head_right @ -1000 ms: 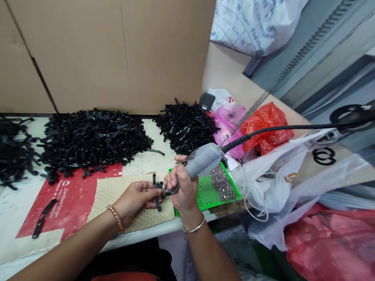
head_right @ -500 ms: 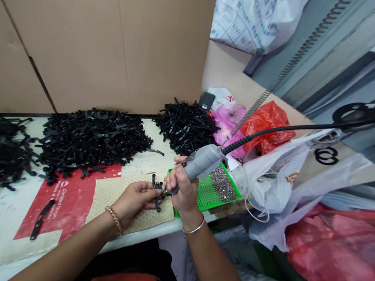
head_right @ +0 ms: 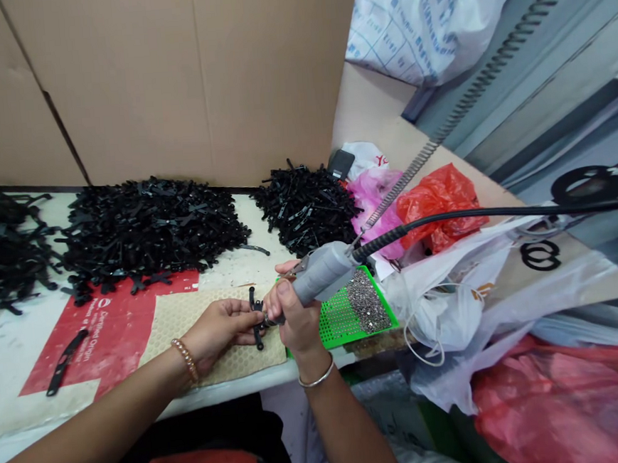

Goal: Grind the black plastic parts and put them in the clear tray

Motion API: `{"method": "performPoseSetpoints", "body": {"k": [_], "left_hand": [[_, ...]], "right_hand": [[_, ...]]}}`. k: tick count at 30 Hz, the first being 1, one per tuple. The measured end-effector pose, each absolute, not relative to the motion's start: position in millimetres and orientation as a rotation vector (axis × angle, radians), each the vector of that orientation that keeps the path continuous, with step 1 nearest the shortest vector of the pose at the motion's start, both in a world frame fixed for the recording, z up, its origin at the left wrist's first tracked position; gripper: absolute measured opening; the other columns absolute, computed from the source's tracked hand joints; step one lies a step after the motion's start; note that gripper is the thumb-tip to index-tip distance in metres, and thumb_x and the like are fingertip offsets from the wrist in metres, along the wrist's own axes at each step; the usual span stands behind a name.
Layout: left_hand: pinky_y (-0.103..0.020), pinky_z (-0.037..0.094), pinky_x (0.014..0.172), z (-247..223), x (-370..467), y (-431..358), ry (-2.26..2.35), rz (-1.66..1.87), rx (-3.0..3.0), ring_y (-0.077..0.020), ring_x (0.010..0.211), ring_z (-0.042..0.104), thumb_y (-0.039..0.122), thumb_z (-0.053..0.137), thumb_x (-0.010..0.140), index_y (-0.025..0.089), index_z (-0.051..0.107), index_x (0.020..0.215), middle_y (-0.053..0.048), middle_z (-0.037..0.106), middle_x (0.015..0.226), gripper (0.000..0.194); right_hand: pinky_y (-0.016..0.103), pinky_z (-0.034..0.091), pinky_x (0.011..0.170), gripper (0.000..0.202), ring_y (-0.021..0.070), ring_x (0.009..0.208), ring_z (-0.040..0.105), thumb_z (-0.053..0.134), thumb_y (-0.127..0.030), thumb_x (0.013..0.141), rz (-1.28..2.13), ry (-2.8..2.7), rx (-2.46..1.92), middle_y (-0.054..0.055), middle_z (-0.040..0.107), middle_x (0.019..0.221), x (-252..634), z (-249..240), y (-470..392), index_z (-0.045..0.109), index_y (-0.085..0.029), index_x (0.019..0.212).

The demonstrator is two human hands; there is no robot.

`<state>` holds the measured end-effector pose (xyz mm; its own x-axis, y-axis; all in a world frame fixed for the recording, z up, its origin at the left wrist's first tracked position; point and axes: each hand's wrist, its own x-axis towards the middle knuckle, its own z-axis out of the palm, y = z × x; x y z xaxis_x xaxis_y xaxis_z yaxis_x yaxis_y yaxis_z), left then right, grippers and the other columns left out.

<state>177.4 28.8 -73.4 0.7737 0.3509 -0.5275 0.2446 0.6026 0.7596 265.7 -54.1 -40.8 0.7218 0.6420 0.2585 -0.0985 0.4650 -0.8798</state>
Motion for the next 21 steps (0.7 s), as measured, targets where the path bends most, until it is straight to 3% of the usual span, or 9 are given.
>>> {"method": "performPoseSetpoints", "body": {"k": [6, 15, 21], "left_hand": [[-0.024, 0.054, 0.056, -73.7, 178.1, 28.3, 0.728, 0.071, 0.975, -0.0133, 0.057, 0.063, 0.031, 0.081, 0.057, 0.011, 0.061, 0.059, -0.005, 0.066, 0.06, 0.028], [-0.022, 0.053, 0.051, -72.1, 176.9, 30.6, 0.719, 0.046, 0.963, -0.0125, 0.054, 0.062, 0.03, 0.084, 0.054, 0.01, 0.062, 0.06, -0.004, 0.066, 0.06, 0.03], [-0.023, 0.055, 0.059, -67.0, 174.5, 31.8, 0.765, 0.029, 0.92, -0.0137, 0.064, 0.065, 0.016, 0.08, 0.061, 0.012, 0.062, 0.065, -0.006, 0.069, 0.069, 0.019]], "right_hand": [[0.021, 0.035, 0.042, 0.023, 0.0079, 0.035, 0.033, 0.062, -0.039, 0.084, 0.605, -0.743, -0.942, -0.011, 0.038, 0.045, 269.7, -42.6, -55.3, 0.046, -0.023, 0.088], [0.021, 0.037, 0.043, 0.027, 0.0081, 0.036, 0.035, 0.063, -0.041, 0.083, 0.667, -0.782, -0.937, -0.01, 0.039, 0.047, 265.3, -42.0, -53.3, 0.05, -0.022, 0.097], [0.021, 0.038, 0.045, 0.029, 0.0076, 0.038, 0.037, 0.068, -0.038, 0.079, 0.183, -0.641, -1.023, -0.01, 0.041, 0.047, 302.2, -26.2, -80.8, 0.053, -0.021, 0.098]]}}
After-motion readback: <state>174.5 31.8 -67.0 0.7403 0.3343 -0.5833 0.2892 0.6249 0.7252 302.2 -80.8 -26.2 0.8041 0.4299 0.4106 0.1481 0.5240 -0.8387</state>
